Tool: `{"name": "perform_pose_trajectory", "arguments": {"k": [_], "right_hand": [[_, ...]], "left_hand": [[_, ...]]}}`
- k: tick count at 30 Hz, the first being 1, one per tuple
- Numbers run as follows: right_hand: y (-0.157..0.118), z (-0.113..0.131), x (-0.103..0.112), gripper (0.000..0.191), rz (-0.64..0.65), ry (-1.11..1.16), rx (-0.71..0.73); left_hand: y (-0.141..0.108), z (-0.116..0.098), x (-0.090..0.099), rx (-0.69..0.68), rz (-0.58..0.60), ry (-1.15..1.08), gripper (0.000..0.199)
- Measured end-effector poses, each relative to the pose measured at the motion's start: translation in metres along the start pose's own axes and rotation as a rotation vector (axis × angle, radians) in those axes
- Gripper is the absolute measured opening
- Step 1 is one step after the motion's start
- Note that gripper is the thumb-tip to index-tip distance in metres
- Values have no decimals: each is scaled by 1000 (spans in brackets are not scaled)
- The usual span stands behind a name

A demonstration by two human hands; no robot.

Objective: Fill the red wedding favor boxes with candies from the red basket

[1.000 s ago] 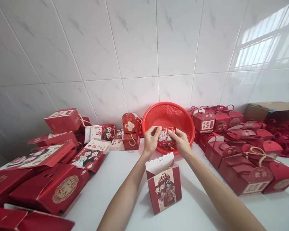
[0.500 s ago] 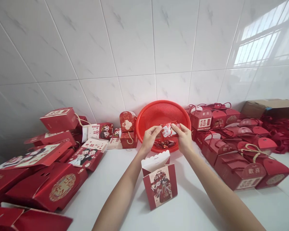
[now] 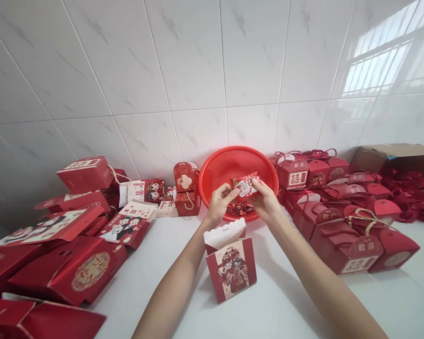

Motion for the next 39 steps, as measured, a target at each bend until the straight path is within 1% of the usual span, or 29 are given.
{"name": "perform_pose_trajectory", "arguments": {"k": [4,6,8,10,12,14,16,17,19,22,25,30,32,34,36,39], "right_hand": [[2,0,4,24,-24,30,-7],[4,6,10,23,-71,57,10],[7,15,17,22,-132,84,38],[10,26,24,22,-181,104,67],[13,38,29,22,-203,116,100],[14,48,33,21,-224,136,122],[15,54,37,19,-251,169,118],[15,55,38,17,-262,186,109],[16,59,40,15,-273,206,99],[16,65,42,12,-294,220,111],[14,66,42,9,-315,209,97],[12,63,36,9,-308,211,71],[11,63,34,9,-300,212,74],[10,66,31,11,-273,210,87],[9,69,29,12,-243,205,97],[8,74,29,12,-234,199,107]], "left_hand": [[-1,3,-2,37,50,17,35],[-3,5,-3,64,80,107,34],[-7,9,-5,64,127,321,31],[-15,15,-10,18,199,641,25],[-24,29,-16,-18,278,981,21],[-31,45,-15,-9,316,1258,23],[-35,56,-10,30,317,1440,26],[-36,56,-9,35,315,1487,27],[-40,51,-8,11,328,1483,26],[-48,32,-8,-47,386,1318,27],[-56,13,-5,-48,431,1166,30],[-65,-4,1,30,404,1056,36],[-68,-10,0,47,423,1017,39],[-72,-18,-3,35,457,977,41],[-74,-26,-4,32,456,942,38],[-75,-37,2,73,390,939,28]]}}
Point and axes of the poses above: each hand's wrist, its own y-axis towards the middle knuckle, its own x-axis out of the back of the hand, z = x × y, the point moved 10 cm from there along y, towards the middle knuckle, and after that the axes turned 9 degrees about x, right-handed, at the moved point
